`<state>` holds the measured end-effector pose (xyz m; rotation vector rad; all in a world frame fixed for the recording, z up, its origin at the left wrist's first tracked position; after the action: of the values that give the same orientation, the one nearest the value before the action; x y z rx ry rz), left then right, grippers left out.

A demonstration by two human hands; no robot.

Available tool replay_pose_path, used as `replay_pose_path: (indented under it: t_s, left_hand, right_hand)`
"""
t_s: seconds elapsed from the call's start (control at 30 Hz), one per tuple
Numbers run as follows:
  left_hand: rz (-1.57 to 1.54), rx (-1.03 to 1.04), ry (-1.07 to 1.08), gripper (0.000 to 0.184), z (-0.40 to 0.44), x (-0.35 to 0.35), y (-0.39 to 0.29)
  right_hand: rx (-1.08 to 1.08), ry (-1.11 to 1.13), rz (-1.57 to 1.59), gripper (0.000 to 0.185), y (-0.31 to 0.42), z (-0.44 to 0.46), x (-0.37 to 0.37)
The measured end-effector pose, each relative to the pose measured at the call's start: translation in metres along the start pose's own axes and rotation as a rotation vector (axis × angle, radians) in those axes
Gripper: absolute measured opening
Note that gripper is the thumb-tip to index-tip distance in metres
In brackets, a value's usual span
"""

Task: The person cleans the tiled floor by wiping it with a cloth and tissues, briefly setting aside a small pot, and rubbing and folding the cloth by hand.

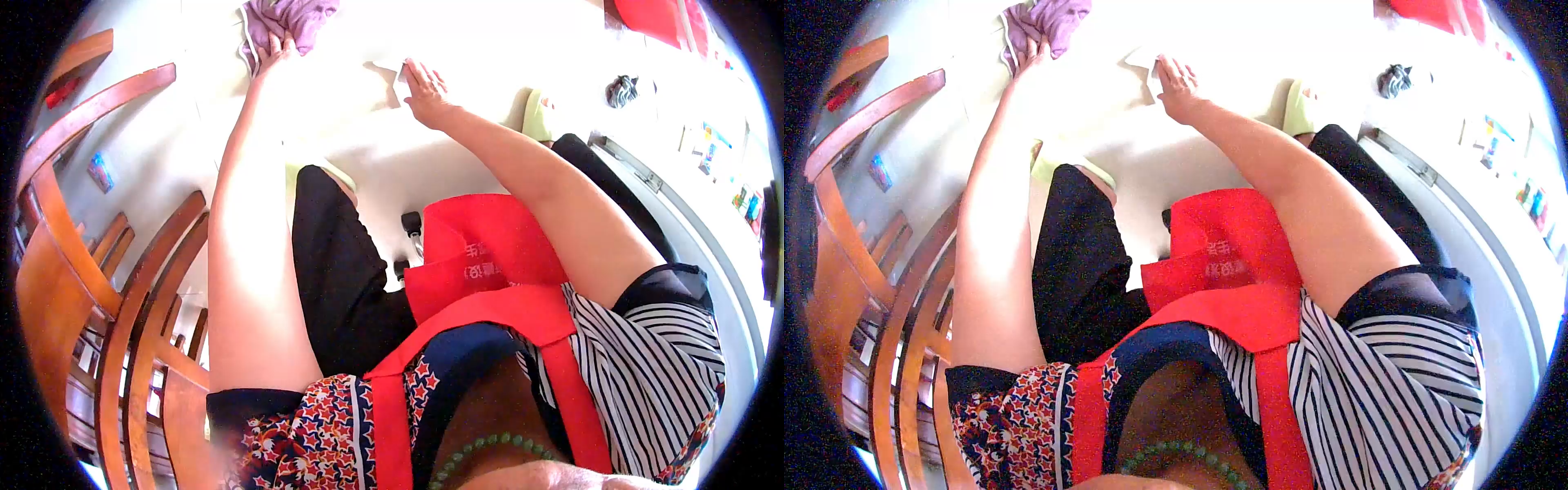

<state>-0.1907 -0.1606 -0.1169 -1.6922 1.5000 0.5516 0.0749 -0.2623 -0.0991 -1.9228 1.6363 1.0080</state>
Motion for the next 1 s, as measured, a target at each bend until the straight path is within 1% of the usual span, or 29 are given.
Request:
replay_pose_path:
  t_s: [0.07,0.1,0.17,0.27,0.3,0.33,0.37,0.43,0.47,0.5,0.53,0.57,0.6,0.63,0.67,0.73,0.77,0.8,0.87,0.9,0.97,1.0]
  left_hand:
    - [0.028,0.009,-0.02,0.087,0.0,0.003,-0.002]
    - [0.035,0.031,-0.018,0.088,0.003,0.005,0.01]
    - [0.068,0.073,-0.035,0.091,0.002,0.018,0.012]
    - [0.007,0.049,-0.056,0.092,-0.018,0.013,-0.017]
    - [-0.023,0.04,-0.058,0.091,-0.024,0.014,-0.027]
    - [0.038,0.04,-0.006,0.096,-0.02,0.027,-0.029]
    - [0.027,0.027,0.005,0.098,-0.019,0.031,-0.035]
    - [0.001,-0.001,0.036,0.103,-0.02,0.039,-0.039]
    - [0.051,0.045,0.009,0.106,-0.011,0.05,-0.031]
    - [0.028,0.008,0.037,0.106,-0.012,0.047,-0.03]
    - [0.002,-0.031,0.06,0.105,-0.017,0.042,-0.033]
    - [-0.026,-0.071,0.088,0.104,-0.023,0.039,-0.036]
    - [-0.07,-0.077,0.063,0.1,-0.029,0.034,-0.042]
    - [0.042,-0.038,0.065,0.099,-0.02,0.049,-0.032]
    - [0.154,0.004,0.059,0.098,-0.002,0.078,-0.01]
    - [0.254,0.019,0.185,0.093,-0.016,0.049,-0.043]
    - [0.404,0.152,0.288,0.084,-0.024,0.049,-0.056]
    - [0.225,0.087,0.283,0.085,-0.032,0.039,-0.058]
    - [-0.149,-0.145,0.077,0.087,-0.027,0.041,-0.036]
    - [-0.123,-0.148,0.096,0.087,-0.024,0.044,-0.033]
    - [-0.121,-0.095,0.054,0.087,-0.019,0.047,-0.025]
    - [-0.125,-0.104,0.061,0.087,-0.019,0.048,-0.023]
  right_hand:
    - [0.024,0.023,0.04,0.071,-0.002,-0.02,0.016]
    - [0.017,0.062,0.034,0.073,0.009,-0.032,0.024]
    - [-0.034,0.05,0.004,0.074,0.01,-0.06,0.042]
    - [-0.043,0.005,0.036,0.074,0.013,-0.053,0.035]
    - [-0.024,-0.058,0.078,0.074,0.01,-0.043,0.026]
    - [-0.007,-0.128,0.121,0.074,0.004,-0.022,0.014]
    - [0.01,-0.199,0.159,0.074,-0.001,-0.005,0.004]
    - [0.01,-0.257,0.233,0.073,-0.002,0.009,-0.003]
    - [0.014,-0.285,0.273,0.073,-0.003,0.012,-0.006]
    - [0.011,-0.212,0.264,0.072,-0.002,0.004,0.012]
    - [-0.049,-0.171,0.196,0.07,0.003,-0.009,0.039]
    - [-0.101,-0.023,0.098,0.068,0.008,-0.023,0.06]
    - [-0.22,0.048,-0.099,0.068,0.016,-0.054,0.07]
    - [-0.281,0.152,-0.081,0.067,0.024,-0.077,0.059]
    - [-0.302,0.094,-0.077,0.065,0.026,-0.081,0.061]
    - [-0.37,-0.003,-0.058,0.063,0.036,-0.073,0.059]
    - [-0.42,-0.041,-0.044,0.063,0.046,-0.061,0.055]
    - [-0.469,-0.081,-0.036,0.062,0.057,-0.047,0.048]
    - [-0.453,-0.239,-0.011,0.063,0.067,-0.012,0.028]
    - [-0.432,-0.295,-0.001,0.064,0.067,0.002,0.016]
    - [-0.267,-0.354,0.021,0.061,0.048,0.035,0.01]
    - [-0.223,-0.368,0.105,0.061,0.03,0.043,0.0]
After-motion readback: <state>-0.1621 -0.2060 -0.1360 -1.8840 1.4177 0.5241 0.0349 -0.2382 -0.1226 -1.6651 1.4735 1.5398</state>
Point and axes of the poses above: each hand's wrist, its own z-axis towards the middle knuckle, its own x-axis out of the palm, y = z × x, the point moved 9 cm from there along z, towards the middle knuckle, and after that the axes turned 8 degrees about x, right-handed, at the moved point
